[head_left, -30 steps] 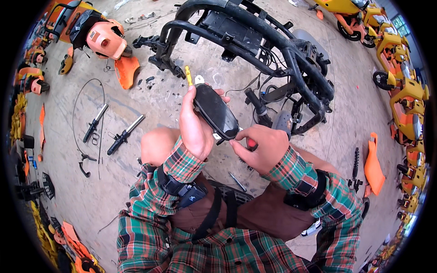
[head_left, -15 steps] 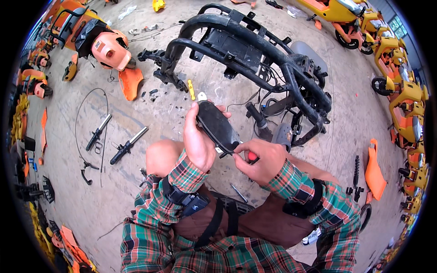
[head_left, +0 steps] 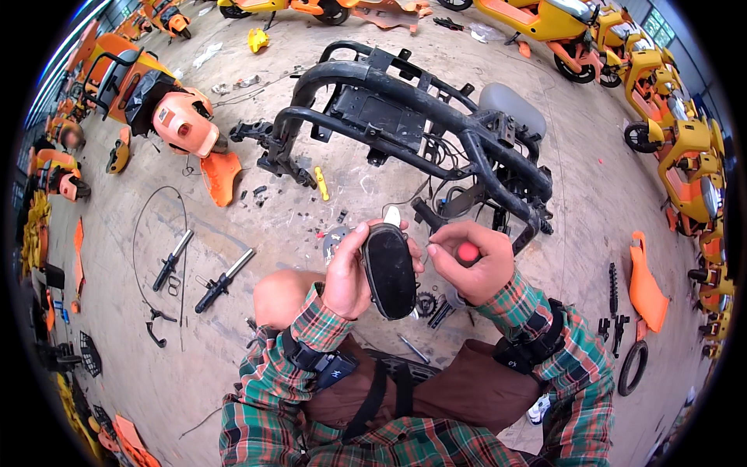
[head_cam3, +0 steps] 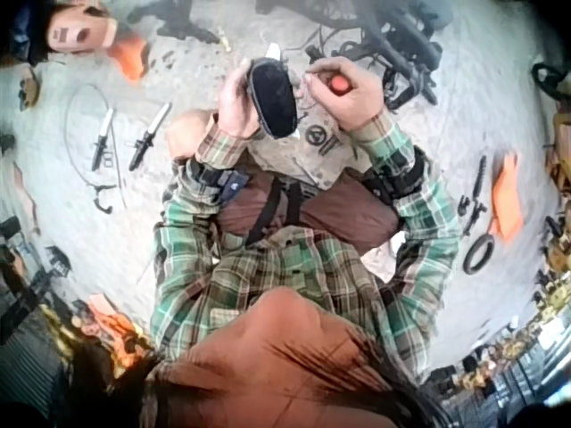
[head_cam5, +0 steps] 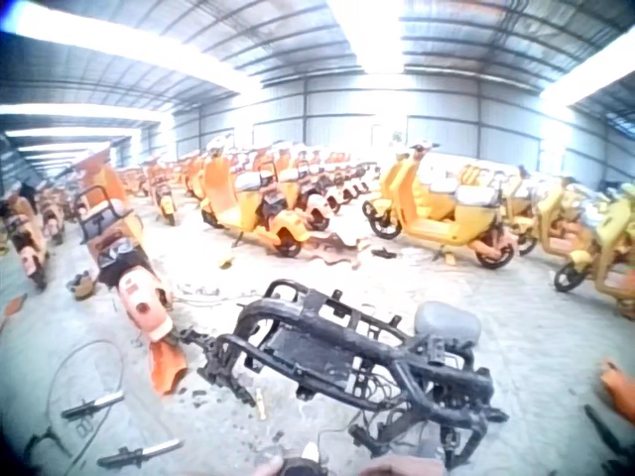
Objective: The person uses a screwdriver to remove and replace screws on a motorcycle instrument cluster, then pulls the internal components apart and re-secures them.
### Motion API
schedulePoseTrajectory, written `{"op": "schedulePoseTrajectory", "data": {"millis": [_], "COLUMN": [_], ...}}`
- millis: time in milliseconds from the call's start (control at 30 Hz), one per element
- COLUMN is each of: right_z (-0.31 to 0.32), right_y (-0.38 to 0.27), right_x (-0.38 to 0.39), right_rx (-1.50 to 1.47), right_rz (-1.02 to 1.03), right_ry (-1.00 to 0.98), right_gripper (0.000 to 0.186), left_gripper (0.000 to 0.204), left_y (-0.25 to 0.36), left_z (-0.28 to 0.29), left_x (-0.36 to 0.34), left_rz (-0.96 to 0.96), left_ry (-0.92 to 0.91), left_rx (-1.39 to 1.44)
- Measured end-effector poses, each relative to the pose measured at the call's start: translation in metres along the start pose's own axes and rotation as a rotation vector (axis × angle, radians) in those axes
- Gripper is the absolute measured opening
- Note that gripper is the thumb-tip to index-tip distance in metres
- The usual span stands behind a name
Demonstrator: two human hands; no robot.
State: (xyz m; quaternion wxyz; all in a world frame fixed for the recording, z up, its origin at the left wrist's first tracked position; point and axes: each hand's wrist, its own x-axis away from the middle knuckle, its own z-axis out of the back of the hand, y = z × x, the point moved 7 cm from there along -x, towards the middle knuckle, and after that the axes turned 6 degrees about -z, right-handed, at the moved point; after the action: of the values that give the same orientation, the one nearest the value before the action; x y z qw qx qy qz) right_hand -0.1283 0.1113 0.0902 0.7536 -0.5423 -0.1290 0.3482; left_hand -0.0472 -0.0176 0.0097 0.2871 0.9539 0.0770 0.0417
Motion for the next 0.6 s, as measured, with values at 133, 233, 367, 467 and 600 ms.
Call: {"op": "schedulePoseTrajectory", "data": {"millis": [133,233,367,467,600], "right_z": [0.0020,-0.0017,-0.0025,-0.0043,-0.0047], "right_y": [-0.0013,-0.0064,-0.0082,-0.0071,-0.0024], "right_x": [0.0004,0.0011,-0.0002,-0.0002,-0.0013], "right_rx": [-0.048,-0.143,-0.101,-0.107,-0.093], "right_rz": [0.044,0.053,0.111,0.110,0.115], "right_ry": [-0.022,-0.050,-0.068,-0.082,-0.100], "right_gripper": [0.013,0.013,0.012,0.011,0.012], "left_gripper": [0.064,0.066,0.067,0.068,0.069], "left_y": [-0.0058,-0.0079,-0.0064,-0.0079,-0.0082], "left_z": [-0.0027,-0.0050,-0.0095,-0.0081,-0.0072], "left_x": [0.0017,0.0033,0.0055,0.0054,0.0057], "left_rz": [0.040,0.062,0.092,0.093,0.112], "left_ry": [-0.068,-0.084,-0.130,-0.143,-0.086], "left_rx": [-0.042,-0.026,0.008,0.024,0.015]}}
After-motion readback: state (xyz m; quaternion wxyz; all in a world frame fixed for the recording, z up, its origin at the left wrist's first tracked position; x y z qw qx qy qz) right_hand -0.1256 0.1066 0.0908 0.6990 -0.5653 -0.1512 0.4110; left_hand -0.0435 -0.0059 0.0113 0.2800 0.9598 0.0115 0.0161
